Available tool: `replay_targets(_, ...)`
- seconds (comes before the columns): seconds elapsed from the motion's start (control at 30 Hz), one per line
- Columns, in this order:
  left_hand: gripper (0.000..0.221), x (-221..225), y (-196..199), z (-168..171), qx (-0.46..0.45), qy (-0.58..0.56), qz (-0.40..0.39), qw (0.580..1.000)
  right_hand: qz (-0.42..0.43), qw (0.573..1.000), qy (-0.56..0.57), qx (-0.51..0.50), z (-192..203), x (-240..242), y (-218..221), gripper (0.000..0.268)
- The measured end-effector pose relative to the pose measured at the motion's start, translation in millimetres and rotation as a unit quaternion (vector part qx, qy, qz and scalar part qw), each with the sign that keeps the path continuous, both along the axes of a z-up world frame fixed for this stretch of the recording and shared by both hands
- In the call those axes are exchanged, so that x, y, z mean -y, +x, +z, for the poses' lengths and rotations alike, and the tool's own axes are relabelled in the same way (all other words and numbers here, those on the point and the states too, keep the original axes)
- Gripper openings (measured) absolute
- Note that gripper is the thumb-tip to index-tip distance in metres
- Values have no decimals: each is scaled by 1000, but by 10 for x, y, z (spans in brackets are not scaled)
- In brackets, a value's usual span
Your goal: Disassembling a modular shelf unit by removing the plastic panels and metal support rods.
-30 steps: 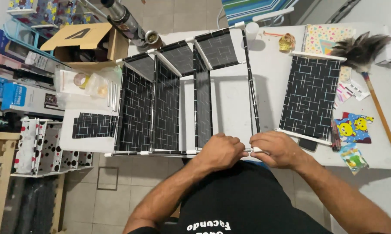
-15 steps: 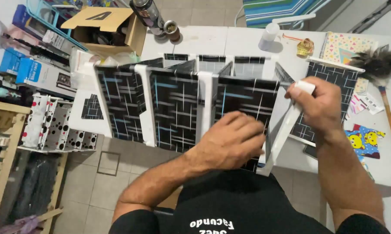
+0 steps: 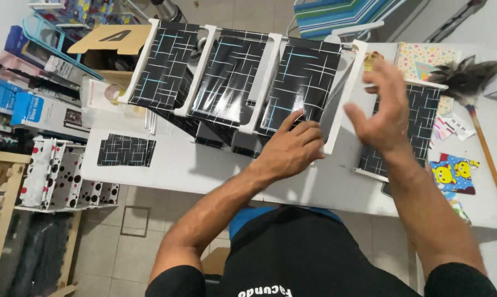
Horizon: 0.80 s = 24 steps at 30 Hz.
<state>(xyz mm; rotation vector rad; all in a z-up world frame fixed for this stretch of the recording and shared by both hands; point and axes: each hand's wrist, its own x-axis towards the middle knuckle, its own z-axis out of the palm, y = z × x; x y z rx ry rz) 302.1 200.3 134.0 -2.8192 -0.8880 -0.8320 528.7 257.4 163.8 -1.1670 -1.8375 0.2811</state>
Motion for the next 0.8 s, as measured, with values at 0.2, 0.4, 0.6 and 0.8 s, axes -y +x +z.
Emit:
replay_targets(0.2,32,-207,-34,-248,36,67,-5,997,137,934,174,281,-330,331,-138,58)
replay_targets(0.4,30,-319,-29,-253,37,100,-39,994,247,921,139,267,-374,99,-134,53)
replay_targets(0.6,27,-381,-50,-158,39,84,-37,995,325,887,132,301,-352,-93,-92,45)
replay_targets(0.8,27,-395,-60,-137,21,40,-29,999,343,874,163,302,-266,-81,-1,43)
